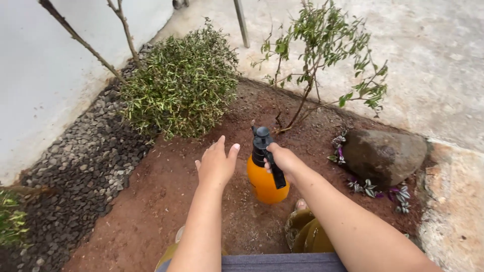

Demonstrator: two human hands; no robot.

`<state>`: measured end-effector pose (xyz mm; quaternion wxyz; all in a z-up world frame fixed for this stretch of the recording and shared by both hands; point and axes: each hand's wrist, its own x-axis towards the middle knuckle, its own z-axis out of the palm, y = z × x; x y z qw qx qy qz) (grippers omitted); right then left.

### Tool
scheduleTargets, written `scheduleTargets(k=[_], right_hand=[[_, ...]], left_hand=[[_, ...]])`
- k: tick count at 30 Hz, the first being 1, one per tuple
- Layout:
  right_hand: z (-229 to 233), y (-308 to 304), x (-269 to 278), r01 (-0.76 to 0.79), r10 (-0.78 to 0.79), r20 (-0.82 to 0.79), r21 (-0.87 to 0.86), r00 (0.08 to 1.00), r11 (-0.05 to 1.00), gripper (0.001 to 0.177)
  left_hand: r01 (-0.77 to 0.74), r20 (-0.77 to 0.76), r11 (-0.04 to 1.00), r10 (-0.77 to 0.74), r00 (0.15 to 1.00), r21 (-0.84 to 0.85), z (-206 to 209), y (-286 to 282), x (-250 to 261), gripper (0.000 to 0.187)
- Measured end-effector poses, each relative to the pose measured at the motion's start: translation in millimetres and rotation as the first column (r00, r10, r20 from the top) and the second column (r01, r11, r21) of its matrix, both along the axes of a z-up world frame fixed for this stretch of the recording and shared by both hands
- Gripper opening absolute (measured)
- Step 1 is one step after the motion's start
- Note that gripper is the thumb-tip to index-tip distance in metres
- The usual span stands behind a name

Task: Watering or spraying garden plants using a hand-pressurized spray bottle.

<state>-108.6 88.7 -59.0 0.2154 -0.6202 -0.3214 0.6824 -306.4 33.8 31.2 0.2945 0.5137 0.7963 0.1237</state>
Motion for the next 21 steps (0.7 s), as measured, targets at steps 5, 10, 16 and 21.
scheduleTargets(k=[5, 10, 16, 21], right_hand=[[-61.3, -14.6, -25.2, -0.118, 0.117, -0.037, -0.017, 0.992, 0.993, 0.031], [-62.4, -25.6, -38.4, -0.258, 0.259, -0.020, -0.163, 0.966, 0.952, 0.035], [-112.8, -35.6, -35.9, -0.373, 0.370, -0.050, -0.153, 0.928, 0.915, 0.039], [-130.8, -38.4, -33.1, -0.340, 0.332, -0.077, -0.181, 0.940, 0.923, 0.039]], left_hand=[[-0.018, -0.018, 0.999, 0.018, 1.000, -0.027, -7.0, -5.1, -12.4, 0.066], [-0.060, 0.004, 0.998, 0.060, 0.998, 0.010, -8.2, -7.9, -24.7, 0.053], [0.006, -0.172, 1.000, -0.011, 0.985, -0.026, -41.8, -9.2, -35.9, 0.070], [0.016, -0.143, 0.998, -0.024, 0.989, -0.060, -41.2, -12.3, -37.4, 0.065]])
